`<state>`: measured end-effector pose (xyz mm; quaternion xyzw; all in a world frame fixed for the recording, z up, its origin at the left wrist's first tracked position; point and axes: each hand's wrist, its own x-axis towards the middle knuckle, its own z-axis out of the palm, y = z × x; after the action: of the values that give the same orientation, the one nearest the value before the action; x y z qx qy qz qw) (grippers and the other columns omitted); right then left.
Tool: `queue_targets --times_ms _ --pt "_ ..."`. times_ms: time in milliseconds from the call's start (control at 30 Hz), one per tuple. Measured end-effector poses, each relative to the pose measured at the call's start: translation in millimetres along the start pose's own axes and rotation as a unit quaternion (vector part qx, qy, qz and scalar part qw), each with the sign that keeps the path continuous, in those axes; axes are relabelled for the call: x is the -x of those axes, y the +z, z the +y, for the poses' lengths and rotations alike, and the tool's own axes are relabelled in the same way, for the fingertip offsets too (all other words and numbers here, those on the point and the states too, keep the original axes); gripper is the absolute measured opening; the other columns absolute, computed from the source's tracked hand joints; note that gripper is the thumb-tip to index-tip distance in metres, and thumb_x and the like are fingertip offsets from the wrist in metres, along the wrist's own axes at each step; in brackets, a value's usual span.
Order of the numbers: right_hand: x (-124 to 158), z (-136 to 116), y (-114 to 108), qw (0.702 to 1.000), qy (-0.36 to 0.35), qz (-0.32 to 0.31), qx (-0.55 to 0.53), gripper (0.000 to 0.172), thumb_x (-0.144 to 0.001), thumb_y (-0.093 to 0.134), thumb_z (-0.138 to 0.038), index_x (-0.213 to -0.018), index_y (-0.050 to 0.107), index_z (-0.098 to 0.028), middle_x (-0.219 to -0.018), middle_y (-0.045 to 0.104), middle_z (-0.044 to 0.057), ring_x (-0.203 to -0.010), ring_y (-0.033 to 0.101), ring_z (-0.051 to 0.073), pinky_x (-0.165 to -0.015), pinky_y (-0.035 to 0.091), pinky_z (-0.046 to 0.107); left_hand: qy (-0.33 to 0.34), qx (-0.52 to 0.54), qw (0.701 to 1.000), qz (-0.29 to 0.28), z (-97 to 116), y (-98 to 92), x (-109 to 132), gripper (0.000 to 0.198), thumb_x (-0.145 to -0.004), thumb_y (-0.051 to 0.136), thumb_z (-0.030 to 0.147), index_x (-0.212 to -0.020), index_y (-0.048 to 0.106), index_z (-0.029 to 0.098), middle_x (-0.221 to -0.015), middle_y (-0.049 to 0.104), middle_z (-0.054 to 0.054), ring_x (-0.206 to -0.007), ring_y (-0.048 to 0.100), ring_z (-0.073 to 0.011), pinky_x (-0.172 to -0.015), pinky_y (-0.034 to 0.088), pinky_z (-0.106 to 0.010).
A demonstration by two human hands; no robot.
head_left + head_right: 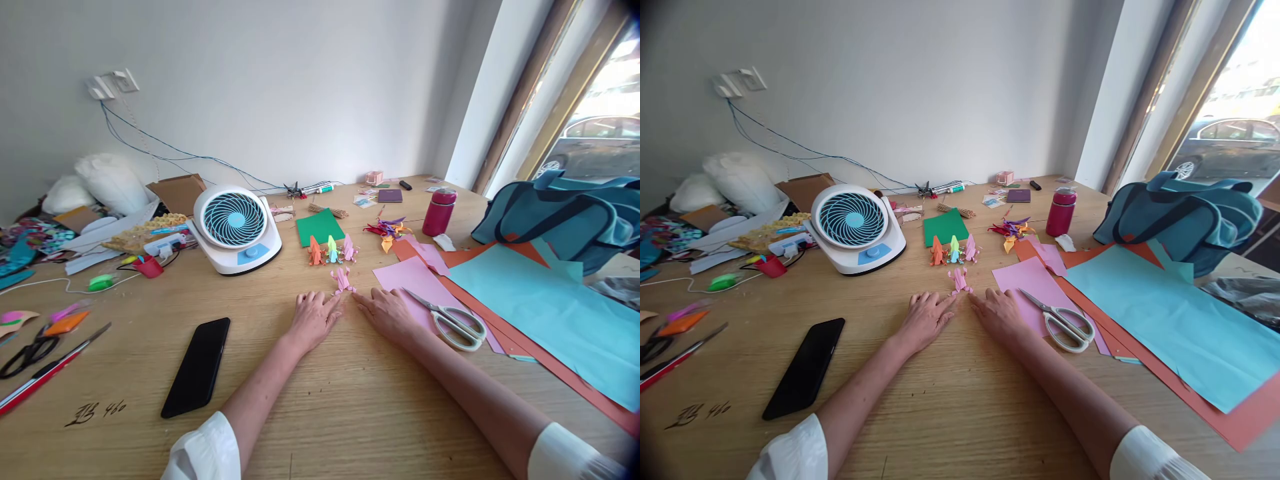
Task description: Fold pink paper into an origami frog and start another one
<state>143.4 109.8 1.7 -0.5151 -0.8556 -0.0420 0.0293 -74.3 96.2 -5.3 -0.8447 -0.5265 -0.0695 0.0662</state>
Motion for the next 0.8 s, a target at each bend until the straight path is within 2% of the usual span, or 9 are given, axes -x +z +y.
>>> queue_targets --times_ms 433,633,800 --pt "1.1 1.9 5.8 0.999 -0.006 0.015 -0.034 0.037 -0.104 0.033 -0.033 -0.134 0.055 -0.028 -0.097 0.063 0.008 -0.089 0.060 0.021 -0.075 0.031 0.033 -0.012 0.020 1.000 0.003 -1.4 6.4 0.8 0.044 -0.100 0.040 0.046 -0.139 0.051 0.029 -0.108 0.060 -0.009 -0.100 0.051 -0.0262 -0.083 0.037 -0.040" --pt "3.5 2.2 12.3 0.997 -0.006 0.032 -0.068 0.036 -0.103 0.036 -0.031 -0.133 0.057 -0.029 -0.095 0.061 0.007 -0.087 0.059 0.020 -0.075 0.030 0.033 -0.028 0.037 0.999 -0.019 2.6 3.3 1.6 0.042 -0.100 0.042 0.044 -0.138 0.053 0.030 -0.106 0.061 -0.008 -0.099 0.052 -0.0260 -0.084 0.038 -0.041" --pt "5.1 2.1 14.6 0.996 -0.012 0.037 -0.080 0.036 -0.102 0.040 -0.029 -0.134 0.056 -0.028 -0.094 0.061 0.007 -0.087 0.058 0.020 -0.075 0.030 0.033 -0.027 0.054 0.998 -0.012 4.4 2.9 3.6 0.040 -0.099 0.044 0.043 -0.135 0.055 0.029 -0.107 0.062 -0.008 -0.098 0.052 -0.0260 -0.083 0.038 -0.041"
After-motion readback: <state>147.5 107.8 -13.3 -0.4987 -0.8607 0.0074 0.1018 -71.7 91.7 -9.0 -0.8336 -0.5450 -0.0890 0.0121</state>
